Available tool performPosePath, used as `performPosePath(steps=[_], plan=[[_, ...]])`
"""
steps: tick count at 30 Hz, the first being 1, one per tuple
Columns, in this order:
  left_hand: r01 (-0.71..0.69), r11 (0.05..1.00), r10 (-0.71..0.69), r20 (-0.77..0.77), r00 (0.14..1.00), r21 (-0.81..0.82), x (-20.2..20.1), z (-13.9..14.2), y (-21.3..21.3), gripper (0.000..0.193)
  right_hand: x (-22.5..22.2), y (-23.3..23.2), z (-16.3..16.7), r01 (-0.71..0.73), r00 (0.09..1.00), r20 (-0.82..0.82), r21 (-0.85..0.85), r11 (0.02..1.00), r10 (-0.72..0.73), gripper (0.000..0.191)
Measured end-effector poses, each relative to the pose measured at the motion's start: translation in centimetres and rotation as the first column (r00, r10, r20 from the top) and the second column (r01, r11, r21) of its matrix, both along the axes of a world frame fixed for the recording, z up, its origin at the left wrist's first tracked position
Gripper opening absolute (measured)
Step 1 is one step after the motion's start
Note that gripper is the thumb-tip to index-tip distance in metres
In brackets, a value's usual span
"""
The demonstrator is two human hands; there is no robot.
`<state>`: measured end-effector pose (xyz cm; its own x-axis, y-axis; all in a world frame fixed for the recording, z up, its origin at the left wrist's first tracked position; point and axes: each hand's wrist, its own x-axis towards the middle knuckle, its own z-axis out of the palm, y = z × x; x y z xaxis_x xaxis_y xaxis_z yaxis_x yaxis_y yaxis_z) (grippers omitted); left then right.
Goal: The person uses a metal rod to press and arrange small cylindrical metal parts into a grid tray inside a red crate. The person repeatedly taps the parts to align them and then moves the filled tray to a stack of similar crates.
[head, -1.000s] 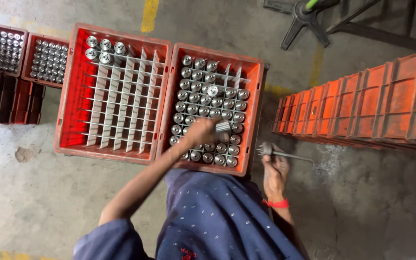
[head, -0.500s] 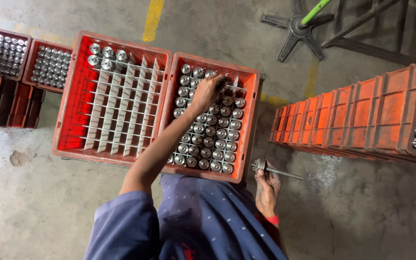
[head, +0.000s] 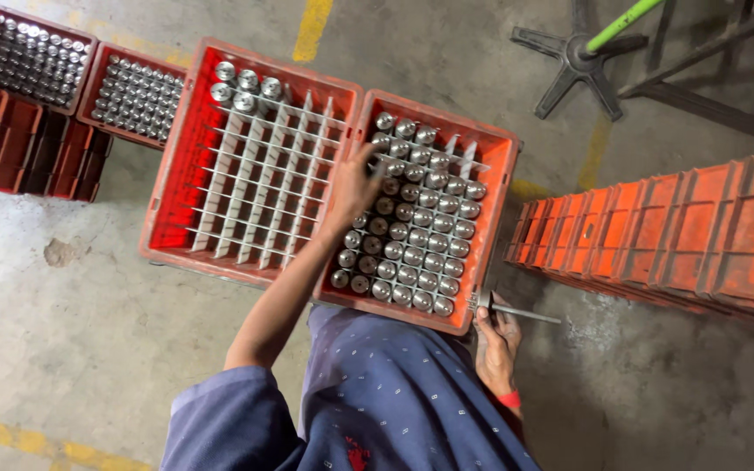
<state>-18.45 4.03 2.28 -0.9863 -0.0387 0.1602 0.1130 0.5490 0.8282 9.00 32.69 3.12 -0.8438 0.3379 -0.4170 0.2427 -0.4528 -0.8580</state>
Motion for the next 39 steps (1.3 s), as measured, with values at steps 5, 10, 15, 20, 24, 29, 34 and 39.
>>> performPosePath(steps=[5, 10, 15, 20, 24, 29, 34, 39], plan=[[-0.128, 0.937, 0.157, 0.065, 0.985, -0.326, -4.5, 0.6, -11.1, 0.055, 0.5, -1.8, 0.2, -0.009, 1.000, -0.016, 0.052, 0.999, 0.010, 0.042], [-0.075, 0.864, 0.185, 0.175, 0.967, -0.498, -9.2, 1.5, -17.0, 0.069, 1.9, -3.9, -0.6, 0.045, 0.998, 0.044, 0.053, 0.998, -0.047, 0.040], [-0.050, 0.801, 0.166, 0.141, 0.976, -0.597, -12.0, 1.6, -16.8, 0.061, 3.1, -6.0, -1.5, 0.092, 0.991, 0.086, 0.071, 0.993, -0.098, 0.042], [-0.063, 0.805, 0.093, 0.021, 0.995, -0.590, -13.2, 1.7, -16.5, 0.047, 4.2, -6.6, -2.4, 0.120, 0.982, 0.133, 0.090, 0.989, -0.132, 0.042], [-0.038, 0.985, 0.020, -0.108, 0.994, -0.168, -9.6, 3.0, -18.7, 0.042, 4.9, -6.0, -2.5, 0.138, 0.975, 0.162, 0.100, 0.985, -0.153, 0.043], [-0.088, 0.525, -0.165, 0.203, 0.965, 0.847, 1.0, 4.7, -16.9, 0.085, 2.6, -6.0, -1.1, 0.000, 0.993, 0.114, 0.110, 0.994, -0.013, 0.041], [-0.254, 0.539, -0.299, 0.465, 0.833, 0.803, 12.6, 2.9, -6.9, 0.018, -2.1, -8.1, 1.9, -0.253, 0.962, -0.045, 0.213, 0.944, 0.269, 0.042], [0.122, 0.956, -0.201, 0.292, 0.935, 0.267, 19.6, 4.2, -2.6, 0.033, -4.3, -9.9, 6.1, -0.404, 0.903, -0.068, 0.202, 0.892, 0.424, 0.051]])
